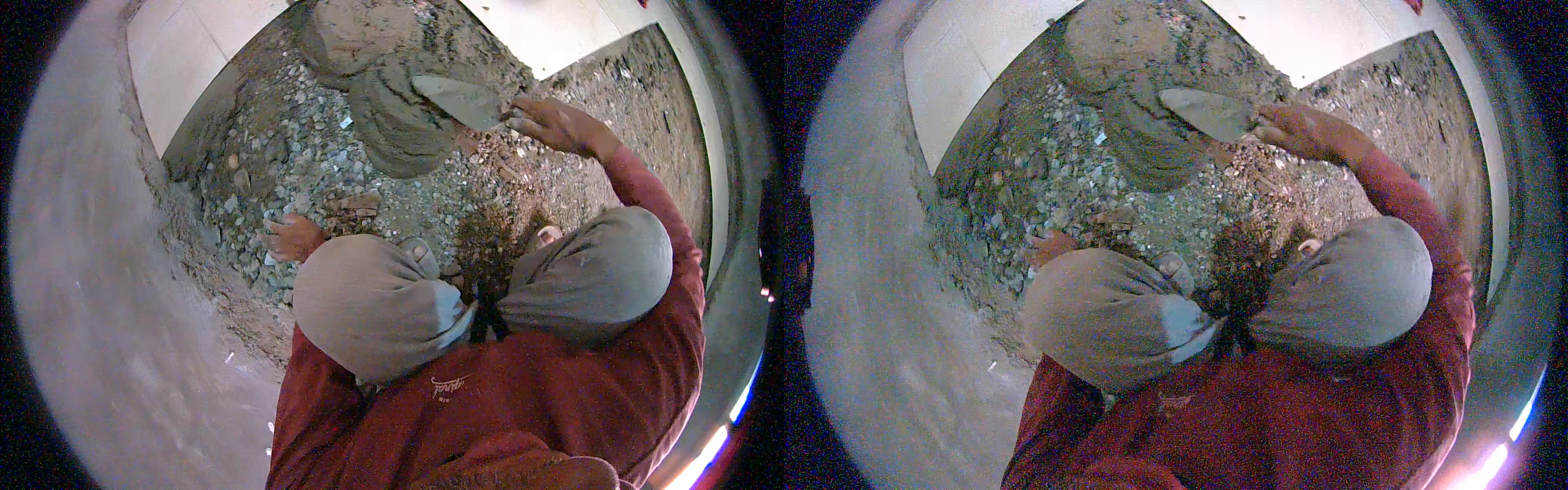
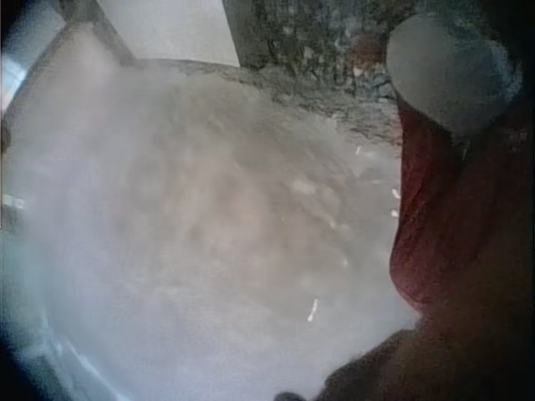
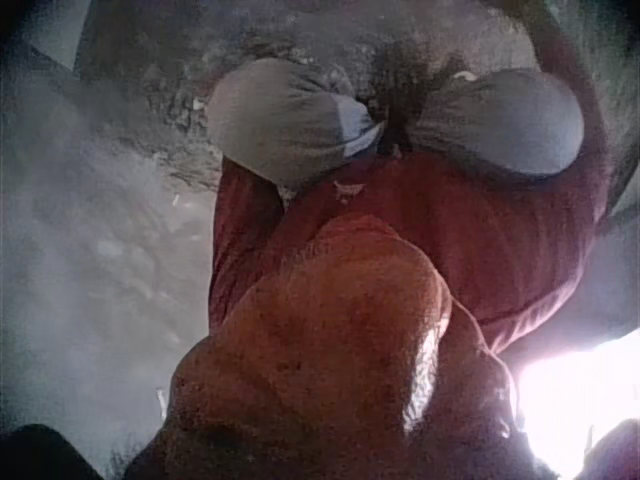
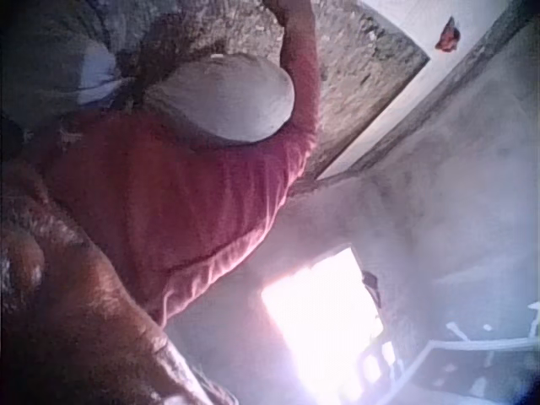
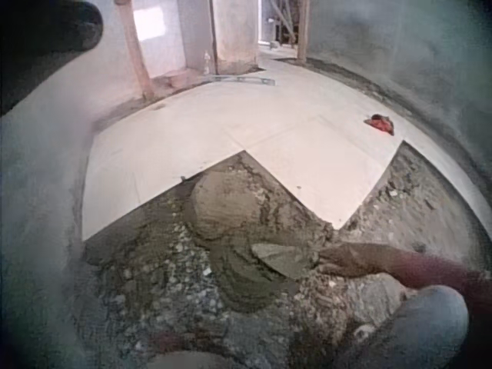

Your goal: The person spreads mortar on the ground using a trowel and positions tiles on the floor.

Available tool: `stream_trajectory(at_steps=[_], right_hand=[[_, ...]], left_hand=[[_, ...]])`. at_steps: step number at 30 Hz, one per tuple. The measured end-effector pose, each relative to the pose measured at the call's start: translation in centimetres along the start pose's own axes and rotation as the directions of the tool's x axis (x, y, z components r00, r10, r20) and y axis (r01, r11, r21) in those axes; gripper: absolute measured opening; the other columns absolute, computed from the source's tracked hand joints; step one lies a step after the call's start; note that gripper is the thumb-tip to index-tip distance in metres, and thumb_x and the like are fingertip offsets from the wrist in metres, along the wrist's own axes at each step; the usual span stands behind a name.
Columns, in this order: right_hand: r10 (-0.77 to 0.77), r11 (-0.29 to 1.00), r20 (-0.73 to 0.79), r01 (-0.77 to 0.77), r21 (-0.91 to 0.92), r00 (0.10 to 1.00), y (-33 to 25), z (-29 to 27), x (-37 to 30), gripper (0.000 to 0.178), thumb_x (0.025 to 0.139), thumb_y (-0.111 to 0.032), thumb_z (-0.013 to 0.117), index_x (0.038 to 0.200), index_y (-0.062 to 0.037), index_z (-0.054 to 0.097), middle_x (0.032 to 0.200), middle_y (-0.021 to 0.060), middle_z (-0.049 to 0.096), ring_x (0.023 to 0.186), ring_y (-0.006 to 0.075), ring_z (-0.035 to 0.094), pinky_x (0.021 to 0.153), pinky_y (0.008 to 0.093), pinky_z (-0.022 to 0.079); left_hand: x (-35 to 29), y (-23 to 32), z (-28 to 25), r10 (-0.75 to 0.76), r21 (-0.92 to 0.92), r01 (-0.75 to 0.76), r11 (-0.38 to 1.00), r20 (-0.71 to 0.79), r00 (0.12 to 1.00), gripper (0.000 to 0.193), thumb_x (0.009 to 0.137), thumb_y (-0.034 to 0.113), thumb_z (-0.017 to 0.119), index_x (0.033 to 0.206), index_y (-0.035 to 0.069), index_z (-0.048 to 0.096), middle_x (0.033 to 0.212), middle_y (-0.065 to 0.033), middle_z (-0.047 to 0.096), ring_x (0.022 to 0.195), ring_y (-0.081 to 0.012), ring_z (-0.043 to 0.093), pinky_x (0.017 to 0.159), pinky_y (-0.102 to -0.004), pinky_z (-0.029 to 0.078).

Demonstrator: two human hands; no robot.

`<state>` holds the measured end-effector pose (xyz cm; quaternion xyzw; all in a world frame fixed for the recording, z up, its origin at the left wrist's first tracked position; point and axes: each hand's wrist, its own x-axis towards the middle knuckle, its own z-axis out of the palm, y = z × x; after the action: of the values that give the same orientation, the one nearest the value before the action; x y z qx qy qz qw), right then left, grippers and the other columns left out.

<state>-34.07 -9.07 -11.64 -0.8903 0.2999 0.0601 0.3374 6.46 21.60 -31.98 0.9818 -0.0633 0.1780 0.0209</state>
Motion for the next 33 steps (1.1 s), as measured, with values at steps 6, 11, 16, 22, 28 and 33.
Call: stream_trajectory(at_steps=[6,11,16,22,28,33], right_hand=[[-0.246,0.826,0.019,0.22,-0.518,0.969,-1.9,4.4,0.6,0.031,0.097,-0.025,0.058,0.124,-0.0107,0.053,0.087,0.0155,0.059,0.069,0.0341,0.066,0.052,0.0466,0.051],[-0.265,0.769,-0.237,0.057,-0.636,0.935,4.2,5.5,3.0,0.026,0.098,-0.025,0.057,0.121,-0.0148,0.051,0.083,0.0162,0.061,0.07,0.0344,0.067,0.054,0.0469,0.053],[-0.005,0.801,-0.289,-0.169,-0.574,0.957,8.8,1.1,9.1,0.034,0.097,-0.025,0.056,0.128,-0.0113,0.05,0.09,0.0177,0.068,0.082,0.0393,0.069,0.067,0.0514,0.055],[0.062,0.963,-0.202,-0.112,-0.245,0.977,4.2,-6.4,12.2,0.039,0.101,-0.034,0.054,0.125,-0.004,0.05,0.086,0.0218,0.066,0.073,0.04,0.064,0.068,0.0458,0.051],[0.033,0.976,-0.1,-0.011,0.216,0.994,-4.9,-6.4,12.5,0.064,0.103,-0.052,0.045,0.144,-0.0023,0.046,0.091,0.0154,0.062,0.077,0.0214,0.057,0.074,0.0389,0.05],[-0.286,0.945,0.099,0.298,-0.136,0.953,-12.5,-1.9,20.9,0.058,0.101,-0.048,0.049,0.134,-0.0003,0.052,0.112,0.0203,0.062,0.095,0.0365,0.064,0.086,0.0435,0.052]], left_hand=[[0.7,0.1,-0.5,-0.076,-0.037,0.086,0.996,0.214,0.974,0.049,0.092,0.034,0.057,0.137,0.014,0.056,0.149,-0.0223,0.047,0.134,-0.0371,0.049,0.111,-0.0541,0.033],[-1.0,-0.7,0.8,0.073,0.006,-0.073,0.997,0.009,0.997,0.05,0.092,0.033,0.058,0.138,0.013,0.055,0.148,-0.0236,0.047,0.134,-0.0366,0.048,0.112,-0.0547,0.032],[-0.6,-1.0,1.6,0.057,-0.033,-0.057,0.998,-0.009,0.998,0.051,0.092,0.033,0.057,0.138,0.012,0.054,0.146,-0.0243,0.048,0.134,-0.0364,0.048,0.112,-0.0553,0.033],[-0.5,-1.5,2.7,0.061,0.027,-0.061,0.998,0.008,0.998,0.052,0.093,0.032,0.059,0.14,0.011,0.051,0.147,-0.0243,0.047,0.134,-0.0394,0.048,0.113,-0.0549,0.032],[-0.5,-1.4,3.3,0.039,0.012,-0.039,0.999,0.012,0.999,0.053,0.092,0.032,0.06,0.141,0.013,0.051,0.15,-0.0237,0.044,0.137,-0.0385,0.045,0.113,-0.0573,0.03],[0.0,-0.8,2.0,0.002,0.018,-0.003,1.0,0.068,0.998,0.055,0.092,0.037,0.057,0.141,0.014,0.052,0.153,-0.0222,0.041,0.139,-0.0372,0.043,0.115,-0.0558,0.028]])
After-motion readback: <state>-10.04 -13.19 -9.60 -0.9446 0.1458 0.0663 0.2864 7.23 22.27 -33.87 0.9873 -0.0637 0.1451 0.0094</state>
